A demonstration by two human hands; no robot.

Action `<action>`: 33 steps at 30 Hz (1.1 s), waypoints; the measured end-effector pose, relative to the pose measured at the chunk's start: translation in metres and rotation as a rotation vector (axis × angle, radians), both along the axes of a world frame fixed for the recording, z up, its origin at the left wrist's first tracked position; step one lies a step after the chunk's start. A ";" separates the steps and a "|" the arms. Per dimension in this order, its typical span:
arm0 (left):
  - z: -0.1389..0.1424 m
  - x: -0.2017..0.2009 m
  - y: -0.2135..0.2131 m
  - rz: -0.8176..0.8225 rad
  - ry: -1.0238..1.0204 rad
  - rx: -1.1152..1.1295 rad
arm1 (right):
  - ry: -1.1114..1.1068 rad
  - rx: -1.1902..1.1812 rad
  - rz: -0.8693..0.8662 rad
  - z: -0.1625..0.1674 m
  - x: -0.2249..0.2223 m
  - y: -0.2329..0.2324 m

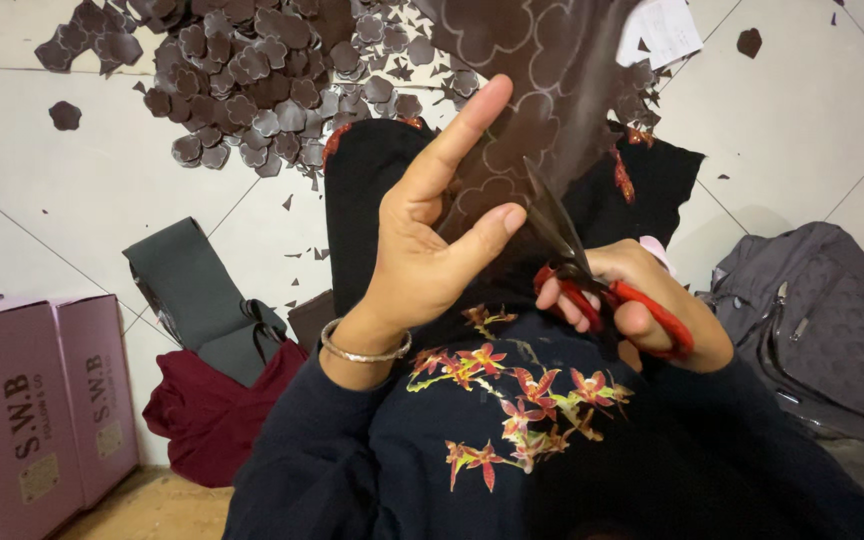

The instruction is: The person sits on the floor and uses red-handled scissors to cut flower-shaped pieces from a brown patterned sheet. They repeatedly cut out shapes and place them on the floor, accumulating a pile of cutouts.

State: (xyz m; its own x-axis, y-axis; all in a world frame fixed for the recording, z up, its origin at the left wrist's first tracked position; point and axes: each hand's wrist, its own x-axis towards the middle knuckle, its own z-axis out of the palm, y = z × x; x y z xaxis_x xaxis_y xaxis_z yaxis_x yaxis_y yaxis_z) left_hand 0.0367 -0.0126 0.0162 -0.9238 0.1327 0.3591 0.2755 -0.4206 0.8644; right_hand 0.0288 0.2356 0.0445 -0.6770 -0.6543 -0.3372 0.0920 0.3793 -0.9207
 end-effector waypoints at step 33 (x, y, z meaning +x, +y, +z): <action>0.006 0.001 -0.008 -0.076 -0.088 0.122 | -0.048 -0.147 -0.076 -0.050 0.003 0.001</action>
